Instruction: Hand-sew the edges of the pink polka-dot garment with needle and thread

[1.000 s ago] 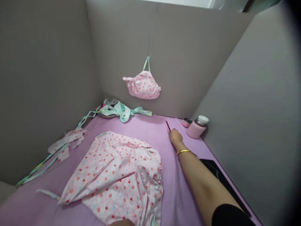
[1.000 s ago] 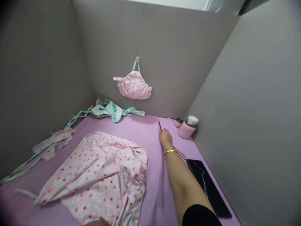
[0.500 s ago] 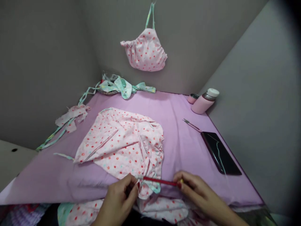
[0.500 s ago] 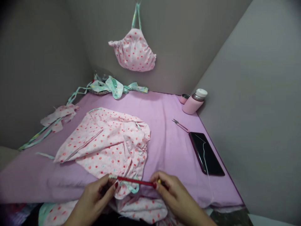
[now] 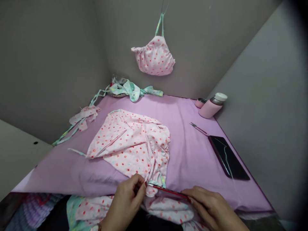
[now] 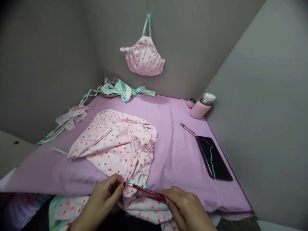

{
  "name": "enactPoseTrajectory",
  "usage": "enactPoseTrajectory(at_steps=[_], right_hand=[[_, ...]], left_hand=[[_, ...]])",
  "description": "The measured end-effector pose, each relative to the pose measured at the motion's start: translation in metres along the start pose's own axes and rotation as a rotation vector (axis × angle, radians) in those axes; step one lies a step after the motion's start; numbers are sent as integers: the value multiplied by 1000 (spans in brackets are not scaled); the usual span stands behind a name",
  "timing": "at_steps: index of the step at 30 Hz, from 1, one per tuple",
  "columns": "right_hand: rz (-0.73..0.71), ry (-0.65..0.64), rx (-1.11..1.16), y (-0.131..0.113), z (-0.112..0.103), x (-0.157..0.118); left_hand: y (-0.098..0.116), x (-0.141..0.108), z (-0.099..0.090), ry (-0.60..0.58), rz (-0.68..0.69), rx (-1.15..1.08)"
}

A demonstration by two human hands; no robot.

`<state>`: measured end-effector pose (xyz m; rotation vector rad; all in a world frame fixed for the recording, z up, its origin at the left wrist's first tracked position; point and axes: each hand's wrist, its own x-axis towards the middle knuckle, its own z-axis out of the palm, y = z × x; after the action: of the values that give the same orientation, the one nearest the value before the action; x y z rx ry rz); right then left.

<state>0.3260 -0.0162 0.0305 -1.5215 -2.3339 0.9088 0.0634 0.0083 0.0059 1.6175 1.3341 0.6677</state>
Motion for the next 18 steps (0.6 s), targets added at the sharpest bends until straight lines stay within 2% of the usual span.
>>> enactPoseTrajectory(at_steps=[3, 9, 13, 15, 18], right_hand=[[4, 24, 17, -3, 9, 4], [-33, 115, 161, -12, 49, 19], [-35, 150, 207, -12, 59, 23], [-29, 126, 213, -8, 57, 22], [-12, 141, 219, -7, 56, 22]], left_hand=[[7, -1, 3, -42, 54, 50], [14, 0, 19, -111, 124, 95], [11, -2, 15, -167, 171, 32], [2, -6, 9, -146, 97, -25], [-15, -13, 3, -14, -242, -273]])
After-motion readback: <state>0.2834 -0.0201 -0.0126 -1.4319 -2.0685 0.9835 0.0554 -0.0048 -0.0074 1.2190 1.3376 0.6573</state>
